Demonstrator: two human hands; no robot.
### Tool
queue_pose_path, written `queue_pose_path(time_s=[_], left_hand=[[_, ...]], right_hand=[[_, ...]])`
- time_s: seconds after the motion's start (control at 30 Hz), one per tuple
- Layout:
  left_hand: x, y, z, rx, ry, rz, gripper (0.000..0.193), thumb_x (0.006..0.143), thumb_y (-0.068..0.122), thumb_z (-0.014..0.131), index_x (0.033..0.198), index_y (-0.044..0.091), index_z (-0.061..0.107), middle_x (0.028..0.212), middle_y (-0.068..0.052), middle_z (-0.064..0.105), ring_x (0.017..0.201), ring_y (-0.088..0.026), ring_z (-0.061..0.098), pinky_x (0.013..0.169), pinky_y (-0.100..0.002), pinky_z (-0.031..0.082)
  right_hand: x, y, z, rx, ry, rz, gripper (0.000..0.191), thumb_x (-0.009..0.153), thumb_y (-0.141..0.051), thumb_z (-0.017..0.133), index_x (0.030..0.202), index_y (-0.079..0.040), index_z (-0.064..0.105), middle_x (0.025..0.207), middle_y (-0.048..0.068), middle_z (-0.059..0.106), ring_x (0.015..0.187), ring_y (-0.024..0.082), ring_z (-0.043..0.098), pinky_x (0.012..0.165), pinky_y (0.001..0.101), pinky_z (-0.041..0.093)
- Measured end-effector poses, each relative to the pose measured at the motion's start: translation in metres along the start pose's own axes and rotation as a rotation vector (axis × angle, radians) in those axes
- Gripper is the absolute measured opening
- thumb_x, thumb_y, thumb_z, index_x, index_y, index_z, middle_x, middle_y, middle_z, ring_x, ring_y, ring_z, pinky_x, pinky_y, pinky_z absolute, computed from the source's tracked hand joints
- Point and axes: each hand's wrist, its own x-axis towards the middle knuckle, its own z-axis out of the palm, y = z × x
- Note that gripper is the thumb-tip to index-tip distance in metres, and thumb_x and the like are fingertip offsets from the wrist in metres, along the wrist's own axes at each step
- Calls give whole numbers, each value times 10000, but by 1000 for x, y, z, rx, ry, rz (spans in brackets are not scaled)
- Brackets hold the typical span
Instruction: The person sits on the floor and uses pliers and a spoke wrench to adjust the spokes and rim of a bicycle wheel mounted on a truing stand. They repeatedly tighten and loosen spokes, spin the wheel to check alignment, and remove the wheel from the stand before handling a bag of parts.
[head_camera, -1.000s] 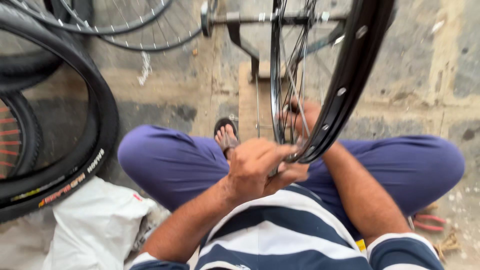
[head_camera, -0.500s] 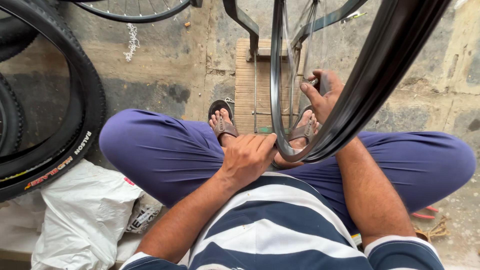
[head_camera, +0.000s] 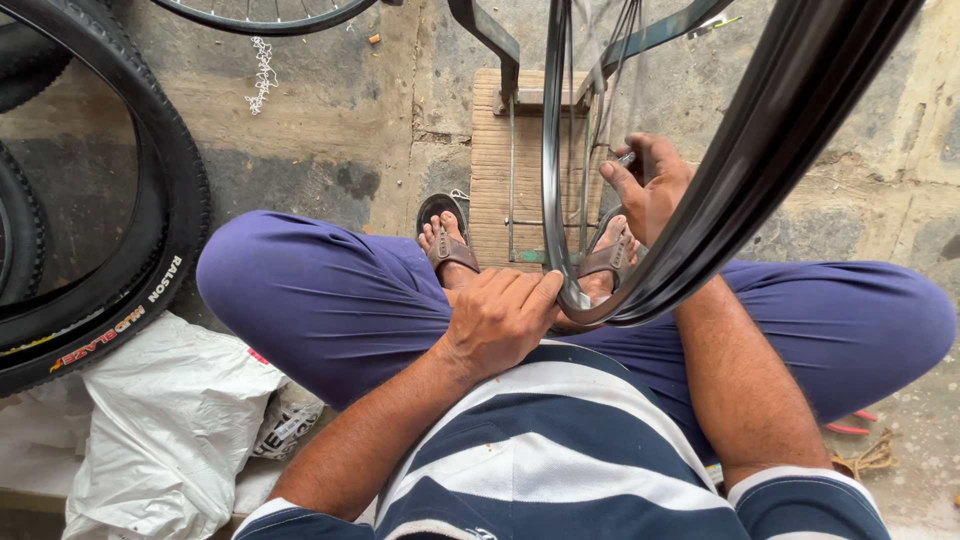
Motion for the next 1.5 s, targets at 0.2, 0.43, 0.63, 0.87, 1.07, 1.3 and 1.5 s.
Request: queue_pose_path(time_s=[0.2,0.43,0.63,0.87,1.07,1.3,1.5], left_hand=[[-3,-2,2,-6,2,9,366,860,181,783,1144,-13,658,893,-92,685,812,-240,684,724,-371,526],[1,-4,8,18,-93,-38,305,857,84,728,1133,-25,659,870,-83,675,817,-235,692,727,-370,531],[-1,-5,-8,-102,105,115,329,902,163,794,1142,-10,652,976,-107,706,873,-247,704,777,-367,542],[-1,-8,-7,-70,40,85,364,881,165,811,1162,-17,668,987,-113,717,867,-251,711,772,-373,542],[-6,-12,-10,-173,59,102,323,914,202,795,1129,-8,679,965,-106,723,860,-252,711,768,-377,553],[33,-74,7,-484,108,-507,188,1029,193,604,1098,50,704,951,-141,727,867,-350,717,762,-438,549],[53,-111,49,-449,-57,-456,224,910,176,671,1105,79,727,1038,-122,737,955,-337,702,802,-437,540]], right_hand=[[-1,6,0,16,-38,31,411,957,-178,797,1283,3,625,1068,95,744,986,165,728,864,291,602],[5,24,8,155,-48,-73,399,970,-149,795,1279,15,603,1077,113,739,975,166,732,841,309,613],[5,19,4,77,-59,-129,412,937,-124,821,1265,27,623,1083,125,748,997,171,731,860,317,604],[4,21,7,98,-102,3,416,952,-95,787,1306,23,603,1087,128,730,938,169,698,817,314,588],[4,29,8,309,-248,-48,455,965,-87,777,1354,15,564,1191,130,700,1062,180,694,905,301,594],[-13,7,18,584,-582,78,487,917,-74,746,1351,-12,534,1253,95,683,1177,181,662,1005,317,586],[-24,-15,40,441,-554,22,465,906,-13,770,1300,8,524,1183,94,697,1098,165,675,934,317,574]])
